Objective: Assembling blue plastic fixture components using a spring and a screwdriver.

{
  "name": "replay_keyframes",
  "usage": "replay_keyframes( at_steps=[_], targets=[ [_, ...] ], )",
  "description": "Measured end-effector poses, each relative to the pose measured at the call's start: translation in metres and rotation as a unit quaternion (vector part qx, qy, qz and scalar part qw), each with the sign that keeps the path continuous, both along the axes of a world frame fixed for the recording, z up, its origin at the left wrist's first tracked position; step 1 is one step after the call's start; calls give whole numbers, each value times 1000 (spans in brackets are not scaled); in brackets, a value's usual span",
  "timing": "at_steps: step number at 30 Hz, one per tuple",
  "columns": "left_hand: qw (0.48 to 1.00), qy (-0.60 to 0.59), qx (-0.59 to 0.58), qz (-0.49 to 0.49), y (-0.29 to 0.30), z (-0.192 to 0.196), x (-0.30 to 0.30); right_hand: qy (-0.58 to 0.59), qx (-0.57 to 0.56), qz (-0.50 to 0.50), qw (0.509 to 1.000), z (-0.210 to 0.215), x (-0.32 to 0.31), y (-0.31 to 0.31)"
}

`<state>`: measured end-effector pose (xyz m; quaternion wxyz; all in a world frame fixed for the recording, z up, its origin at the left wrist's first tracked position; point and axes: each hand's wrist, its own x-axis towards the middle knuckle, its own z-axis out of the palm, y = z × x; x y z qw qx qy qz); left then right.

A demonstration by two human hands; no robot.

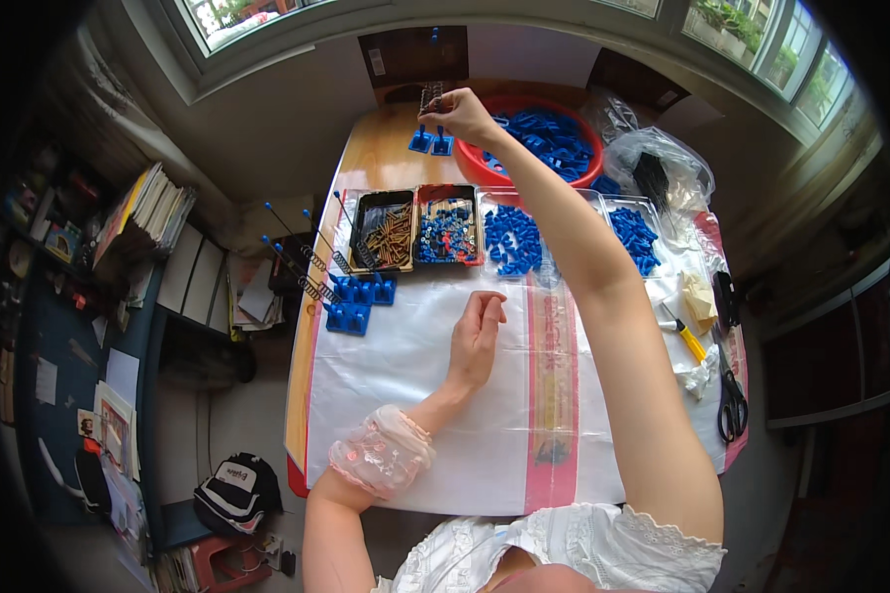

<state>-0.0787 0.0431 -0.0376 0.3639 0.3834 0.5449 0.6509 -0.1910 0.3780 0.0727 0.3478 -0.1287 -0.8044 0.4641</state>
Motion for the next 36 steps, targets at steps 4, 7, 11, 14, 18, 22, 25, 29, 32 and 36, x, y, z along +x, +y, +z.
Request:
replay_keyframes(
  at_steps=[4,7,11,14,18,22,25,29,32,36],
  targets=[
    [994,99,-31,13,-5,13,-3,-36,-18,-16,999,-34,-47,29],
    [988,145,-45,-4,-1,9,0,-57,18,-60,996,-53,-60,61],
    [983,172,-71,1,-3,11,-4,-61,9,-64,996,-60,-74,73],
    [979,185,-86,8,-5,14,-5,-87,28,-79,993,-59,-80,74],
    [978,186,-94,2,-2,18,-4,-84,8,-70,994,-63,-80,87],
    [978,183,-100,-6,0,18,-3,-90,4,-66,994,-73,-78,98],
    [977,186,-100,6,-3,15,-6,-93,6,-56,994,-72,-89,84],
    [977,188,-100,-1,-1,18,-5,-103,12,-48,993,-73,-86,93],
    [977,188,-98,2,0,18,-5,-86,25,-51,995,-73,-84,93],
    [977,189,-101,5,0,18,-5,-94,-7,-49,994,-74,-81,94]
  ],
)
